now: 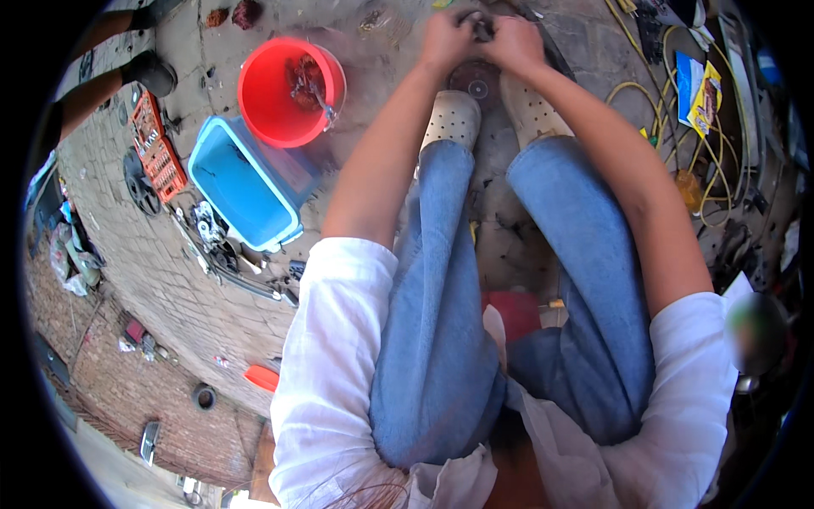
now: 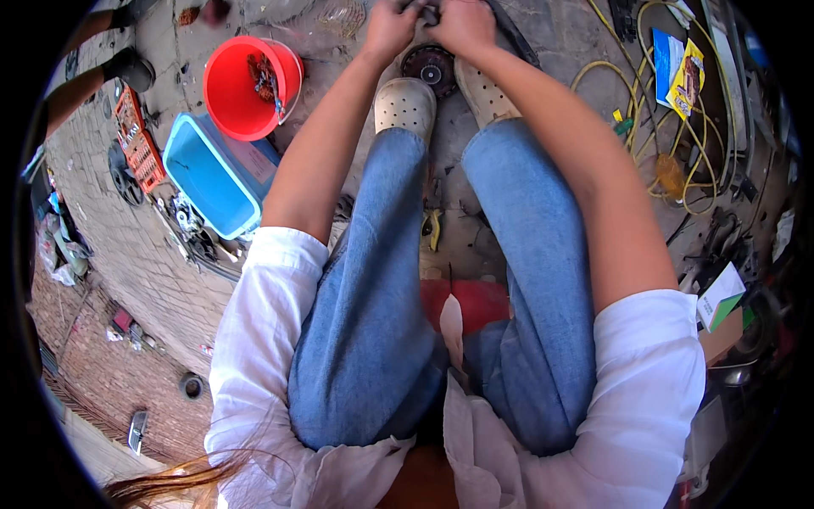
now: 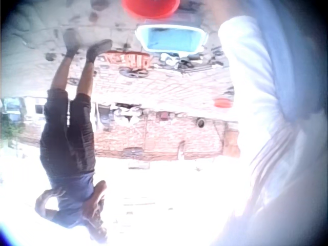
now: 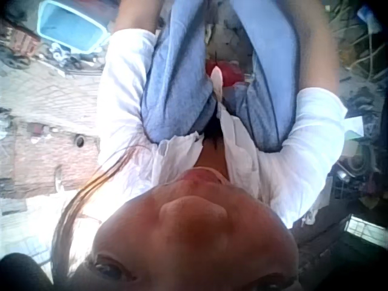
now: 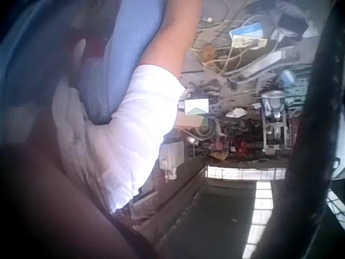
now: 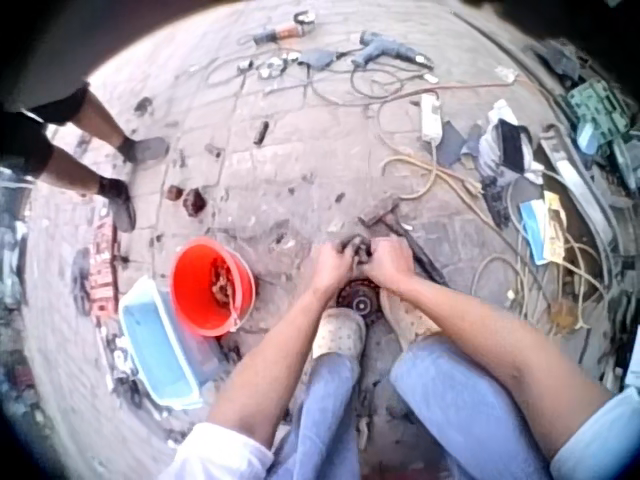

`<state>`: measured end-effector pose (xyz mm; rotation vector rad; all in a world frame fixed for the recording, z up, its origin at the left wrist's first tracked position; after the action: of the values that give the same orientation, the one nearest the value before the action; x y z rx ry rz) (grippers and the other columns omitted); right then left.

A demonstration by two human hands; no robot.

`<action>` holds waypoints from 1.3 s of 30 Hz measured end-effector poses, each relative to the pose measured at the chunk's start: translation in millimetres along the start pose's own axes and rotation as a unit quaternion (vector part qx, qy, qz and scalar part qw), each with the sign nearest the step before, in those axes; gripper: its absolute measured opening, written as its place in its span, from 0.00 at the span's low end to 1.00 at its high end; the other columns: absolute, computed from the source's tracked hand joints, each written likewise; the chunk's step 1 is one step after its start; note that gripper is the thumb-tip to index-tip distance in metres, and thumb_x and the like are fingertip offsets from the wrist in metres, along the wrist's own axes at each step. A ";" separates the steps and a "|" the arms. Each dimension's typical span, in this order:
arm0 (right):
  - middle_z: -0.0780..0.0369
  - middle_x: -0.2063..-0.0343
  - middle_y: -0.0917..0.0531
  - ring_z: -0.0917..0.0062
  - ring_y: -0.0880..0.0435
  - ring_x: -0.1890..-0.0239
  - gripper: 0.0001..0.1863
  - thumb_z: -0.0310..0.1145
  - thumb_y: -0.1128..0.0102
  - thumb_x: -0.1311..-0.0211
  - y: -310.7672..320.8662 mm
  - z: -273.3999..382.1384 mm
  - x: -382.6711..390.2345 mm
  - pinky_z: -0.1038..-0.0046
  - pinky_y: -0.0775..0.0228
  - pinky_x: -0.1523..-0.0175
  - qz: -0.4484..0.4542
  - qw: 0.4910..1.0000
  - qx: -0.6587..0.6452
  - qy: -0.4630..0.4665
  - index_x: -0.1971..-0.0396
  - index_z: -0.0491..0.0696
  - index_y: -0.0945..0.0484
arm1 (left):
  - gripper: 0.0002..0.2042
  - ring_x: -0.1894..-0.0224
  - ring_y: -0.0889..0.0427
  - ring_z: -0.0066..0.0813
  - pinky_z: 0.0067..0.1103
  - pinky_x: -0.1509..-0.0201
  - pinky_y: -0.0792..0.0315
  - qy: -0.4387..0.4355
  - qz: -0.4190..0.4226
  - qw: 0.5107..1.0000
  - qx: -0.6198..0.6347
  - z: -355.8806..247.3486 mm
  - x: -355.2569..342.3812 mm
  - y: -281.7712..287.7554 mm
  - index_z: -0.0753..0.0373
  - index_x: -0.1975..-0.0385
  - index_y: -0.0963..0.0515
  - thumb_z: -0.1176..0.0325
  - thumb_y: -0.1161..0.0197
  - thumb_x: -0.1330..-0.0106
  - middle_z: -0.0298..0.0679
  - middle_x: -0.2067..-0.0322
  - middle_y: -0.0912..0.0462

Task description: The person sits on the ground and uses pliers to remove copper wire from a motor stator. They pull the wire out of the slots and place the removed pieces into a red bucket. The person continues to strip the stator of wire throughout the clip.

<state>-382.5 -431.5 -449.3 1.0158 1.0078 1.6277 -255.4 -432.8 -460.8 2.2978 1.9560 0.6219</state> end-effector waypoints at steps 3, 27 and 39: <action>0.54 0.70 0.17 0.61 0.18 0.65 0.18 0.46 0.35 0.55 1.8 -34.4 -2.0 0.63 0.27 0.60 -0.001 0.999 -0.039 -0.037 0.70 0.47 0.17 | 0.13 0.57 0.21 0.29 0.24 0.51 0.29 -0.044 0.032 0.998 0.040 -3.0 -2.9 -19.6 0.67 0.55 0.23 0.67 0.46 0.34 0.43 0.61 0.17; 0.58 0.66 0.18 0.62 0.21 0.58 0.22 0.49 0.30 0.61 -47.7 37.6 -3.1 0.61 0.31 0.53 0.137 0.985 -0.074 0.075 0.69 0.48 0.19 | 0.10 0.77 0.31 0.15 0.15 0.72 0.34 0.189 -0.048 0.942 0.274 77.2 32.4 28.6 0.64 0.66 0.23 0.62 0.43 0.33 0.29 0.77 0.26; 0.60 0.71 0.17 0.67 0.18 0.66 0.11 0.37 0.40 0.48 -29.6 -20.1 -9.1 0.68 0.27 0.56 0.058 0.934 -0.290 0.202 0.65 0.52 0.17 | 0.18 0.75 0.26 0.28 0.25 0.70 0.30 0.044 0.021 0.999 0.018 -28.7 -16.2 -0.1 0.67 0.68 0.22 0.56 0.49 0.32 0.44 0.77 0.21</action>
<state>-390.9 -436.8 -484.9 0.3515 0.6508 2.1142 -267.1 -454.3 -438.8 2.3788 1.9759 0.7084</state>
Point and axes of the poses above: each hand's wrist, its own x-axis away from the middle knuckle, its own y-axis out of the back of the hand, z = x × y, the point moved 5 cm from there along -x, towards the middle knuckle
